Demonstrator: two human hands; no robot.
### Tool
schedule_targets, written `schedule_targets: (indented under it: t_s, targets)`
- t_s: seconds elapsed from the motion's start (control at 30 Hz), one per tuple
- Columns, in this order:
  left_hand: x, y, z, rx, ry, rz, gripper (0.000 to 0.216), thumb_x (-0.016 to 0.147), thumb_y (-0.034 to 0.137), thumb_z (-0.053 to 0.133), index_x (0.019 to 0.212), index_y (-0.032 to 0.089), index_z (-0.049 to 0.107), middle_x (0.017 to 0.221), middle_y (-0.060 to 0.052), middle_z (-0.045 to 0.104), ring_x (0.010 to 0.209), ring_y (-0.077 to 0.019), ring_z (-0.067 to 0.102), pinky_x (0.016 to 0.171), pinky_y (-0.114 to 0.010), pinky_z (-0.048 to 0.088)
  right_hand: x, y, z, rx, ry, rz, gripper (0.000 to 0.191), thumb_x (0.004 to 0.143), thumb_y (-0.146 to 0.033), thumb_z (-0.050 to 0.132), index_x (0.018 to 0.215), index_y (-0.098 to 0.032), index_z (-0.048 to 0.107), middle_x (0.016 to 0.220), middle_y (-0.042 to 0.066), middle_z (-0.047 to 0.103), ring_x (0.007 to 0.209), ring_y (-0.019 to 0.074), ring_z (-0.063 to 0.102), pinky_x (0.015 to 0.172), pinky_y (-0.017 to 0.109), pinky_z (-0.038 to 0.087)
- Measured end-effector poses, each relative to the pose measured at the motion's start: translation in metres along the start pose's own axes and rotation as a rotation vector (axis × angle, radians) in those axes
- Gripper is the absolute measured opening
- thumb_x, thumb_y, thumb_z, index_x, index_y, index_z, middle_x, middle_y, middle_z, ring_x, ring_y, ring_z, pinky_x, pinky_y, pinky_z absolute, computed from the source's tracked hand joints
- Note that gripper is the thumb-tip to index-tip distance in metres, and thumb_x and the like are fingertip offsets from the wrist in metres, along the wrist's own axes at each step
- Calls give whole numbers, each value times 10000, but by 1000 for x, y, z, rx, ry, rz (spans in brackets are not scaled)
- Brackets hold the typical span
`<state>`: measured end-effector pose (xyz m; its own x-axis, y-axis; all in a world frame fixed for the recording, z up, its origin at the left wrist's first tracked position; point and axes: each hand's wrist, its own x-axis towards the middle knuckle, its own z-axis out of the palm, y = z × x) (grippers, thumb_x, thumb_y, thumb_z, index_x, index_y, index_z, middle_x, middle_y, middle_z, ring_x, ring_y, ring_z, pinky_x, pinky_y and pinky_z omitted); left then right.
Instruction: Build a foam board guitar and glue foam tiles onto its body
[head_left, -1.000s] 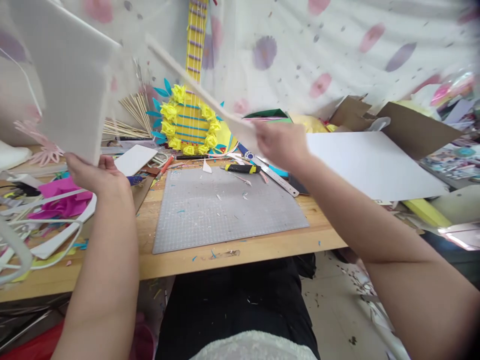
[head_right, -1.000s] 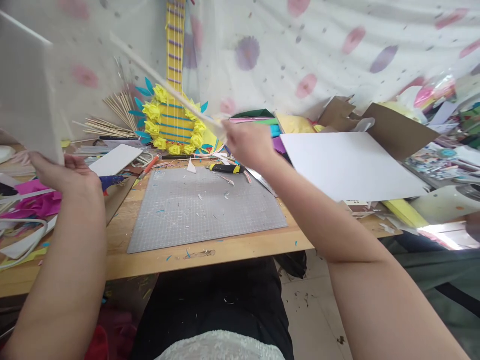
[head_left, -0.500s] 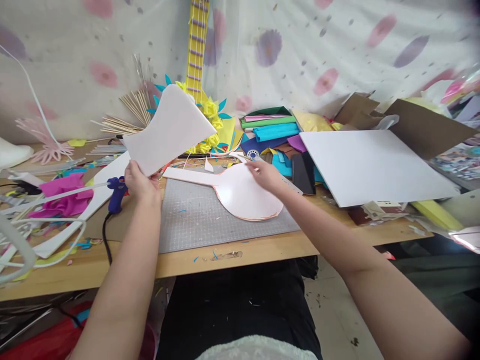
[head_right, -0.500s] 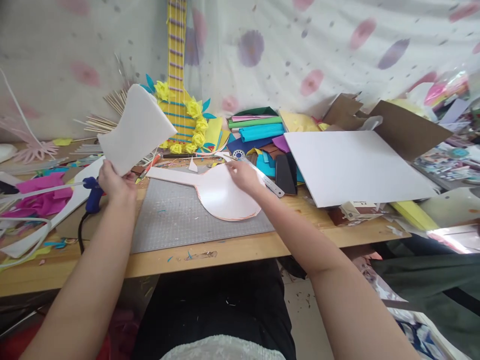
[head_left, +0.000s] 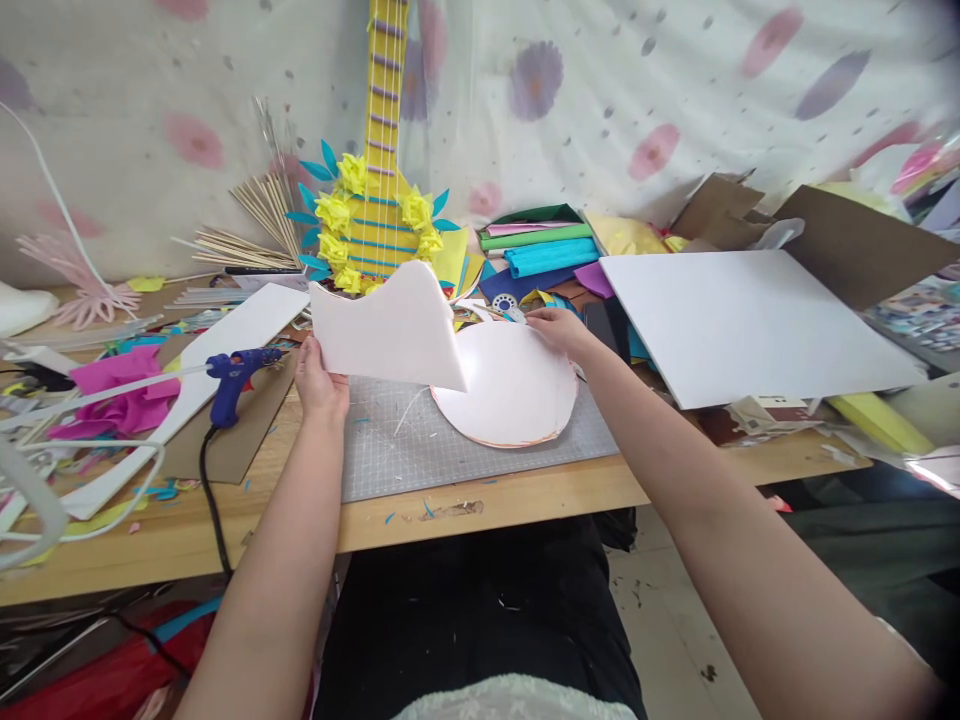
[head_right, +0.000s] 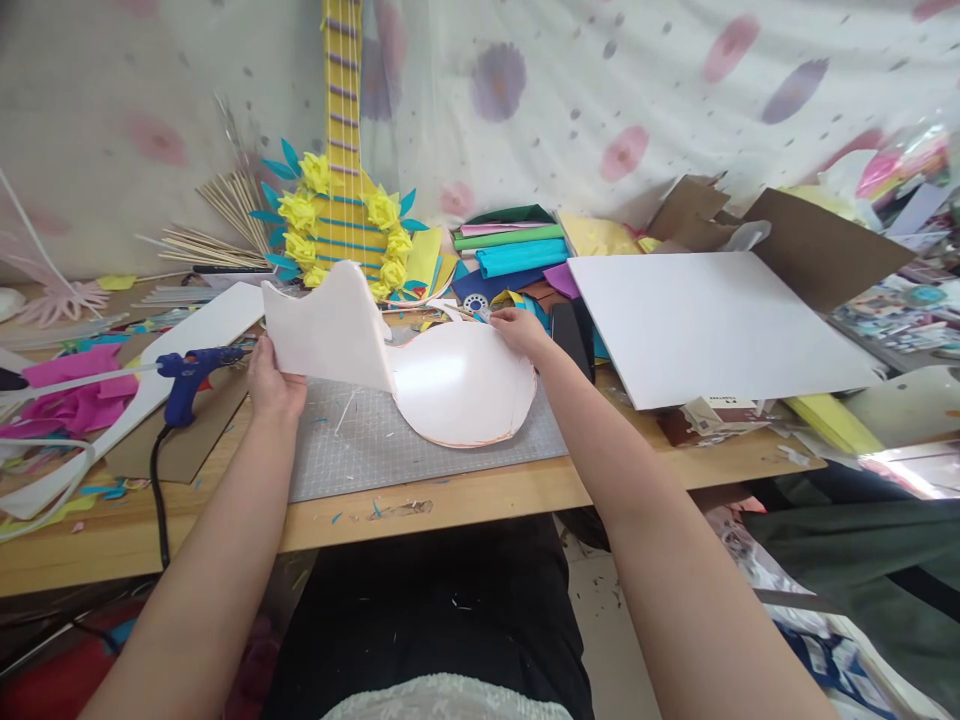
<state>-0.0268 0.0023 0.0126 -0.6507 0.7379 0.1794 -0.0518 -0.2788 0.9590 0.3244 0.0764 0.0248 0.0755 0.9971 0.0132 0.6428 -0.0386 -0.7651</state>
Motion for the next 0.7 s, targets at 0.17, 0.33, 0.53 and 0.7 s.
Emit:
schedule_targets:
  t_s: [0.17,0.33,0.53,0.7]
  targets:
    - [10,-5,-5,-97,100,-62,295,861,434,500,1040,229,612,1049,-60,682,943,-149,659,742,-269,548,-9,-10,7,-121,-137,-9,286,823,-325,558,1009,-161,699,945,87,706,804,183,642,737,299,499]
    - [13,-10,-5,-153,264,-147,207,898,288,448,983,166,592,971,-52,661,748,-111,629,636,-263,529,-4,-13,30,-101,-158,-38,497,806,-325,600,1275,-167,553,1092,93,681,836,174,645,733,276,497]
    - [2,-16,-4,22,102,48,199,804,244,573,961,138,633,935,-64,669,821,-128,626,774,-265,501,17,-22,33,0,10,-82,369,859,-215,510,1198,-95,593,1161,145,651,993,180,604,855,285,444]
    - [-15,-16,6,161,-52,159,253,717,245,683,950,159,633,985,-59,663,922,-149,621,879,-279,462,2,-53,34,136,-86,-208,342,914,-346,460,1094,-108,625,1033,113,684,802,122,603,694,218,448]
